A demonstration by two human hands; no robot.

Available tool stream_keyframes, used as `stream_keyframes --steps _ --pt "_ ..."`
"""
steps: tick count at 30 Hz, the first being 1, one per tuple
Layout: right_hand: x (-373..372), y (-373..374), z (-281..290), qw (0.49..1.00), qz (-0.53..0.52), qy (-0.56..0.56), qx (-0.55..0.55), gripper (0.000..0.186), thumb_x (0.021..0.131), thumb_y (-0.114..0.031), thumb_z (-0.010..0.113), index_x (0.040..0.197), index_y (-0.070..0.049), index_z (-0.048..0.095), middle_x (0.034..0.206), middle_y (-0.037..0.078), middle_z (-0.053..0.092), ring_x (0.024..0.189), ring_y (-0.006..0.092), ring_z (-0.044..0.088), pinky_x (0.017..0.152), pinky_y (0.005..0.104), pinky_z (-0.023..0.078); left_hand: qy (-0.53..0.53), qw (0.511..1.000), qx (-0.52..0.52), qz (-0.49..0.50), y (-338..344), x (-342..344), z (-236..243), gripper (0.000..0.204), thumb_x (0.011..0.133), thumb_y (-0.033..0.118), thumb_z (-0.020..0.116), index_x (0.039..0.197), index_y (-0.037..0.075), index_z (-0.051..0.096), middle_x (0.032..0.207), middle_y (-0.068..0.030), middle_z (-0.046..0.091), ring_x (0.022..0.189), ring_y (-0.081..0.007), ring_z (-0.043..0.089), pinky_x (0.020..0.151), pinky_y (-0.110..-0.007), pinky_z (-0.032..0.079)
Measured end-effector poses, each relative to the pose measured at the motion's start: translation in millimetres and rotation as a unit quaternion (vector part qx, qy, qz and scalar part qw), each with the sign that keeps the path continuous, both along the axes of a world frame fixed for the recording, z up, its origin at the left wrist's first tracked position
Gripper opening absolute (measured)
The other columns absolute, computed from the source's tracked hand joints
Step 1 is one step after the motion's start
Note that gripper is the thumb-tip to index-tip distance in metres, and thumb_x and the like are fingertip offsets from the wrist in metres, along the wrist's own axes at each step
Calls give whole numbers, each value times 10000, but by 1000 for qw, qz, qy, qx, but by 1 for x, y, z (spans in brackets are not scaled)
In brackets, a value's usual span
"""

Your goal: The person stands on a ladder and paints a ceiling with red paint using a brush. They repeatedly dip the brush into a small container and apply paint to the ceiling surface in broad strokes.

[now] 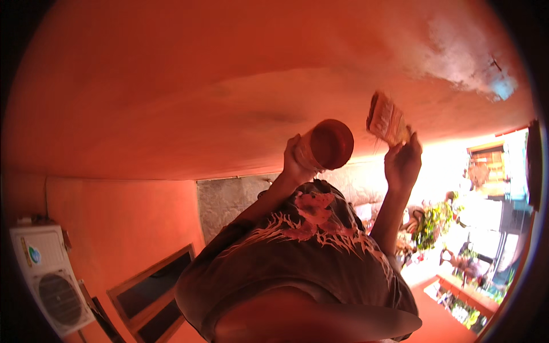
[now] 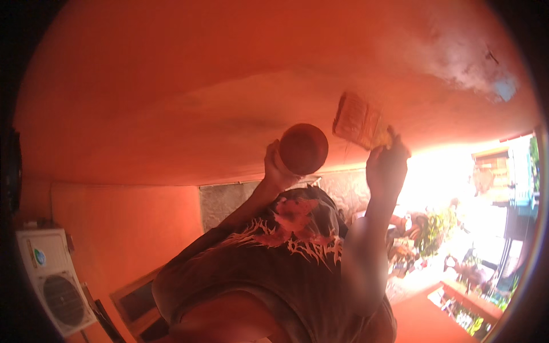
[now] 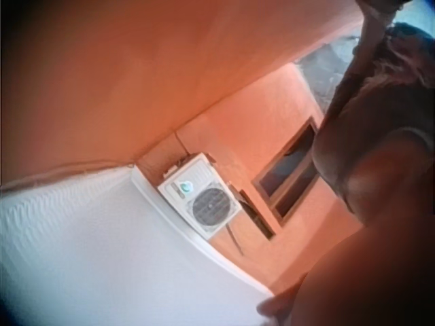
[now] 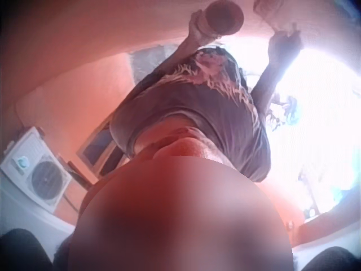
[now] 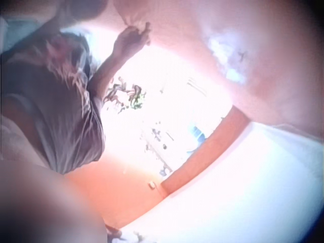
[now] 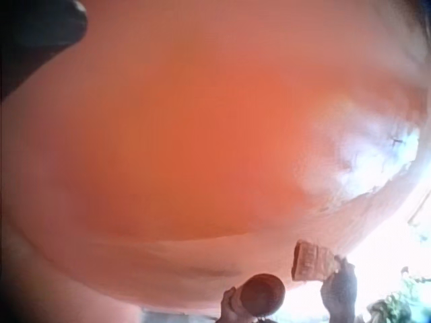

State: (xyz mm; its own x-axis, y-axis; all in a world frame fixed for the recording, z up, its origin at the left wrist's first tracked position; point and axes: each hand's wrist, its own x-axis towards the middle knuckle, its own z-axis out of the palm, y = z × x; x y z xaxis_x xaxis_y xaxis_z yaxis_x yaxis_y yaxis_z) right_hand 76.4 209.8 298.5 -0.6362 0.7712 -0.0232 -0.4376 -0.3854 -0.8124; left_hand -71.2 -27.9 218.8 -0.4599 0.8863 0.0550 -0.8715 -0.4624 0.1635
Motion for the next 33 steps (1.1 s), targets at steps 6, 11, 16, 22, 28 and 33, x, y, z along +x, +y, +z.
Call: stream_keyframes --steps 6,11,16,22,28,33 --pt "-10 -33 -14 896 -36 -275 348 434 1058 -275 500 1353 43 507 1319 213 593 996 254 673 735 241 612 -5 1000 12 -12 -13 5 -4 631 924 619 471 1373 179 524 1232 -115 637 938 -304 659 577 -410 530" --pt "-34 -61 2 993 44 -70 80 489 1067 -351 467 1393 9 518 1344 211 601 892 224 674 658 218 560 -10 999 -34 20 -26 7 -10 631 905 647 478 1372 225 524 1218 -78 647 925 -297 652 593 -405 521" --pt "-58 -84 40 868 260 230 -354 397 1064 -394 475 1261 -70 592 1086 95 639 704 129 612 561 203 511 -41 993 -83 76 -42 10 -18 714 875 707 491 1384 205 505 1209 -109 628 944 -337 635 538 -385 524" --pt "-57 -79 30 882 235 289 -288 249 1041 -295 539 1179 -93 583 1127 79 656 697 112 655 545 181 521 -19 993 -53 101 -70 9 -14 801 850 677 590 1390 96 475 1265 -184 505 1032 -348 534 577 -316 540" --pt "-48 -88 76 932 143 314 108 213 964 -162 635 1079 -17 531 963 161 644 774 274 665 623 339 547 -19 992 -24 123 -95 6 -11 721 854 585 629 1366 97 494 1239 -174 497 1057 -333 520 586 -297 521" --pt "-76 -112 87 883 55 251 393 150 898 -37 709 1004 44 641 971 191 704 729 219 660 655 305 529 0 986 25 166 -121 3 -6 776 879 615 584 1413 72 439 1297 -182 492 1124 -342 513 639 -315 527"
